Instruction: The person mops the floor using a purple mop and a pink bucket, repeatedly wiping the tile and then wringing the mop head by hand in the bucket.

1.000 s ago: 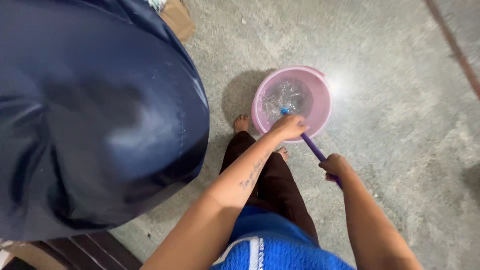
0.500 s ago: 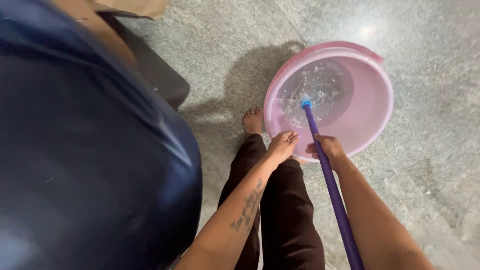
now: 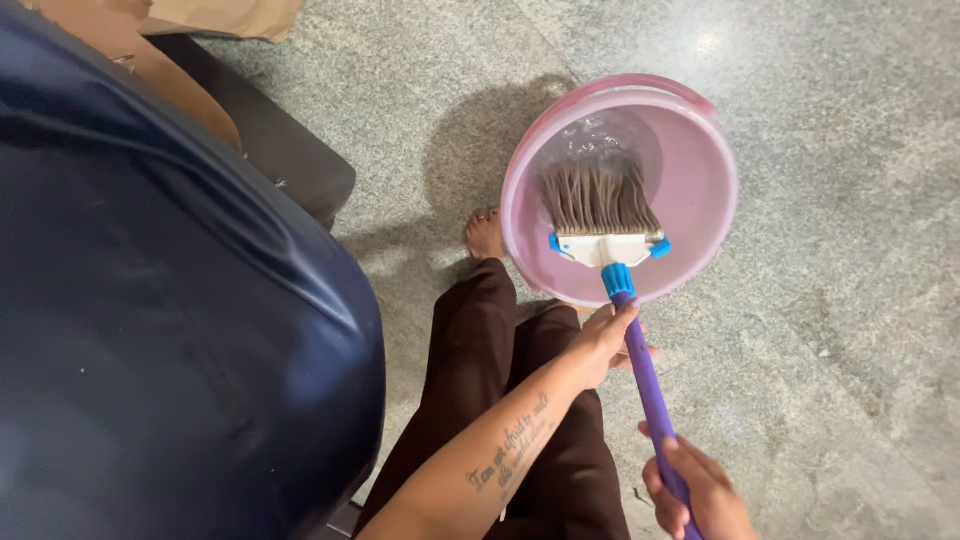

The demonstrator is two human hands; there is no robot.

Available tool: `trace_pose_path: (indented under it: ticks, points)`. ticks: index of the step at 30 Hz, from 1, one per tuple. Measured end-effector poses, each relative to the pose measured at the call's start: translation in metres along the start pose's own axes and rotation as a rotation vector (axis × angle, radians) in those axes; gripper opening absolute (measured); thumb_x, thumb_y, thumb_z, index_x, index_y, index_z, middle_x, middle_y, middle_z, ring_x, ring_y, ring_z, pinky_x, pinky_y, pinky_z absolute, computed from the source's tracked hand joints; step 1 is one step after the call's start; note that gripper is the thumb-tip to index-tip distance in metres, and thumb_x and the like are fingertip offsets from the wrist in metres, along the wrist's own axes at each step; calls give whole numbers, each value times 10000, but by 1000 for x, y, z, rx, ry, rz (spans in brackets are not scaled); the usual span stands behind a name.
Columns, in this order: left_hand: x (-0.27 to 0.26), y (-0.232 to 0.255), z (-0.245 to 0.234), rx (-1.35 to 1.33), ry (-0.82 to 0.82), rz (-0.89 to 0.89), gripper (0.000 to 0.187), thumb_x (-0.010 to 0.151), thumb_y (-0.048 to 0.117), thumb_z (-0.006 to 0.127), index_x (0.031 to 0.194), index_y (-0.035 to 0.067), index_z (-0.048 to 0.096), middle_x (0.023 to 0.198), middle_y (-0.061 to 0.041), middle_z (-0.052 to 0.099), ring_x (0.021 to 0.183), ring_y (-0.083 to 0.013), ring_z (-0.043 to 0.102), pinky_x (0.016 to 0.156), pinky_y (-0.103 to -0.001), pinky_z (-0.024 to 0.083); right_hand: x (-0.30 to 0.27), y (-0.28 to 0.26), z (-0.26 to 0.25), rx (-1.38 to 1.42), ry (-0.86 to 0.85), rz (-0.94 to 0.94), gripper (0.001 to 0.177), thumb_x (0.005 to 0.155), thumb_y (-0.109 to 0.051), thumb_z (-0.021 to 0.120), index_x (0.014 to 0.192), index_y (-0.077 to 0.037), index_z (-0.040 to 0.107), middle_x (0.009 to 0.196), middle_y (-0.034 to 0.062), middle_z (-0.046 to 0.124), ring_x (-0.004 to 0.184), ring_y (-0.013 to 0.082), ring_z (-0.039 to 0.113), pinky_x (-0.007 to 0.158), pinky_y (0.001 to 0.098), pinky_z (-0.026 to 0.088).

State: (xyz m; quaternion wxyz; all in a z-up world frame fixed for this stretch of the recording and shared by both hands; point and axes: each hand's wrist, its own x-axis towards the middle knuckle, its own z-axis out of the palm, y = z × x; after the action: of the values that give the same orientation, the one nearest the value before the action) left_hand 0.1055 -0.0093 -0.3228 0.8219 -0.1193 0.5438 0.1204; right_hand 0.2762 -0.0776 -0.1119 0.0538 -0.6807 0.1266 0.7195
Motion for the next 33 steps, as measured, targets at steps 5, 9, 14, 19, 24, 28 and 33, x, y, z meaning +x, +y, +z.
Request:
trace_pose_path:
  ticks: [5,9,14,19,24,28,33]
  points:
    - [48,1,-4,-100,79,49,245,1199,215,713,1317,17,630,1078,-161,728,761,-304,818,698,-482,746,48,18,5,197,-126,-181,615,1233,-384,519,1652,57,613,924,192,775,605,209,670,562,360,567]
    - [161,22,-69,-43,128,98,189,1171,166,713,1236,17,617,925,-141,729,687,-327,786,651,-534,733,137,-8,49,654,33,-64,560,1264,-273,486,1628,151,514,1374,301,817,1244,338,836,1111,418,640]
    - [266,65,-135,31,283,20,211,1161,161,706,1225,-32,651,936,-166,751,690,-361,812,633,-550,737,258,-33,69,581,-21,-144,626,1273,-324,447,1643,162,585,1490,312,780,1368,368,795,1184,424,609]
    - [237,75,-127,99,276,85,189,1148,125,726,1196,-48,667,941,-185,757,685,-346,815,594,-505,730,346,-10,52,691,-176,-137,799,1305,-512,342,1714,129,587,1570,322,732,1387,358,743,1228,418,621]
    - [32,30,-33,21,152,413,129,1159,16,738,1238,-13,641,973,-109,733,814,-242,784,699,-448,671,332,-50,74,824,-560,16,923,1137,-755,394,1631,3,578,1589,263,712,1457,448,697,1256,614,522]
    - [-109,-3,9,-151,-130,219,313,1205,64,736,1476,-54,633,1079,-119,745,850,-267,829,804,-422,711,300,-99,118,863,-1159,-171,921,1120,-709,475,1678,21,539,1599,241,661,1465,414,653,1249,600,498]
    - [-128,-39,3,73,-131,315,619,1150,68,777,1730,4,572,1120,-118,777,980,-209,802,912,-377,671,270,-115,130,1071,-1172,-91,850,1121,-621,535,1673,25,538,1494,196,666,1349,353,657,1171,539,514]
